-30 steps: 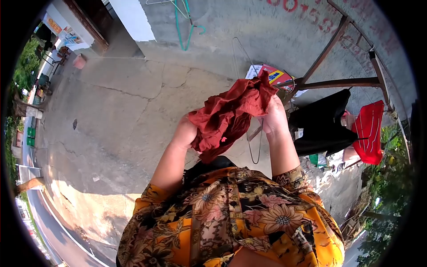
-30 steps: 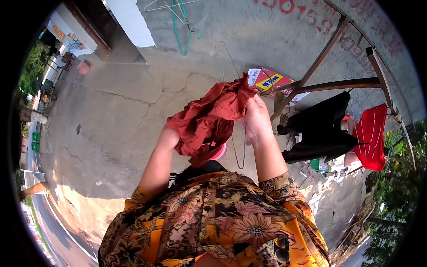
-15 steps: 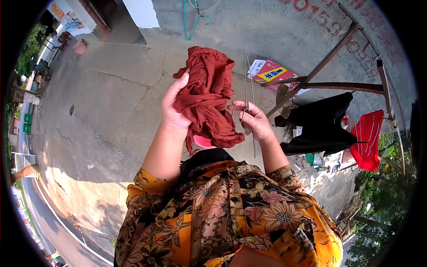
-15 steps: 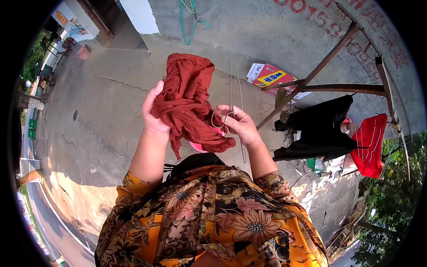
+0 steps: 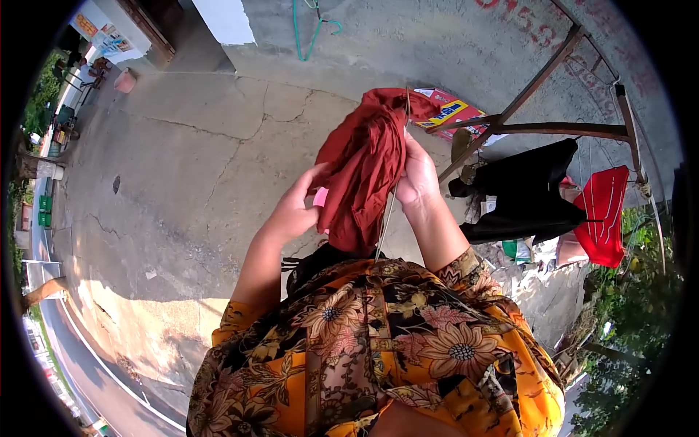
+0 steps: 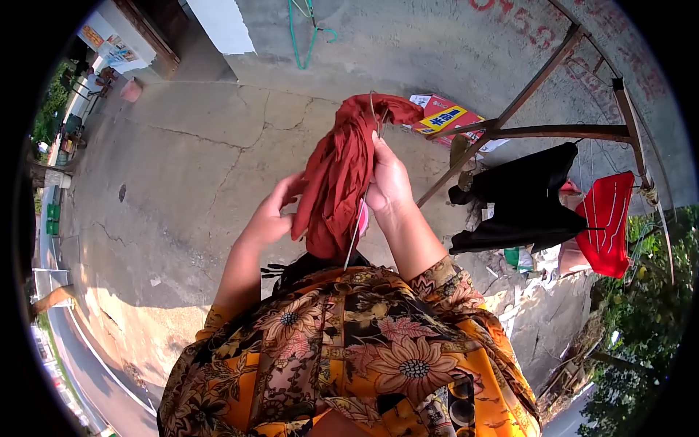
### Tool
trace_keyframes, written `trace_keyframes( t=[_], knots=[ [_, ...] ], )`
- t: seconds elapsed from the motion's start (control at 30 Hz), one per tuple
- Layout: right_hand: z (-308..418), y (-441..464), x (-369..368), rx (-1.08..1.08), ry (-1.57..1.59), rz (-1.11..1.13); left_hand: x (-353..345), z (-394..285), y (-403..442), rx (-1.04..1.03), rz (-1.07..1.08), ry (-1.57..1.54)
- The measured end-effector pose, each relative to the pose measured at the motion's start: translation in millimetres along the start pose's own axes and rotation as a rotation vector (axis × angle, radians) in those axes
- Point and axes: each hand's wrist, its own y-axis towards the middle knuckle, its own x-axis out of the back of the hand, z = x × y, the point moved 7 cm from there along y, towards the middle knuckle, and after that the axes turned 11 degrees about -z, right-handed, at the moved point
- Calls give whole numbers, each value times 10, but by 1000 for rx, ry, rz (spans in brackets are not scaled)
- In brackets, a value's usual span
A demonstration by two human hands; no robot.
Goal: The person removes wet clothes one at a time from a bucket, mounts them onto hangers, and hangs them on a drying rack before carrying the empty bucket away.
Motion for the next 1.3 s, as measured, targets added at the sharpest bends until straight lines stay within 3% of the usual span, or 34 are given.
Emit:
trace_keyframes(
  t=[0.07, 0.1, 0.17, 0.27, 0.3, 0.33, 0.4, 0.47, 0.6, 0.67, 0.73, 0.8, 0.83, 0.87, 0.93, 1.0, 1.13, 1.2, 1.23, 1.3],
  knots=[
    [-69, 61, 89, -40, -28, -3, -217, -27, -220, -39, 35, 54],
    [-73, -4, 20, -18, -36, -135, -325, 31, -265, -32, 23, 50],
    [-132, 62, 54, -47, -19, -140, -382, 189, -278, -52, -146, 0],
    [-79, 98, 143, -84, 32, -159, -310, 370, -122, 31, -208, -100],
    [15, 56, 122, -64, -58, -67, -272, 204, -106, 318, -248, -363],
    [103, 11, 118, -45, -143, 24, -211, 66, -77, 318, -250, -359],
    [244, 57, 485, -16, -450, -163, 46, -250, 20, 116, -350, -574],
    [299, 215, 1113, 4, -615, -203, 177, -450, 81, 130, -357, -715],
    [216, -214, 1444, 115, -836, -361, 50, -682, 262, 140, -365, -849],
    [15, -479, 1160, 130, -744, -4, -100, -681, 336, 165, -340, -899],
    [-150, -692, 817, 252, -704, 207, -299, -740, 403, 186, -294, -944],
    [-236, -772, 689, 406, -962, 335, -480, -825, 419, 228, -284, -963],
    [-260, -694, 701, 553, -1004, 336, -529, -873, 443, 214, -254, -963],
    [-171, -691, 678, 564, -992, 327, -568, -937, 463, 215, -240, -952],
    [-111, -657, 711, 189, -705, 302, -507, -1049, 494, 174, -372, -957],
    [77, -737, 681, 257, -743, 297, -483, -1116, 499, 127, -309, -993],
    [449, -907, 711, 383, -610, 294, -500, -1204, 368, 76, -420, -989],
    [522, -1059, 600, 674, -1012, 367, -646, -1232, 298, 82, -361, -1041],
    [549, -1129, 436, 960, -1138, 424, -730, -1248, 279, 71, -329, -1041],
    [532, -1039, 468, 965, -1115, 392, -817, -1261, 268, 69, -292, -1037]
  ],
)
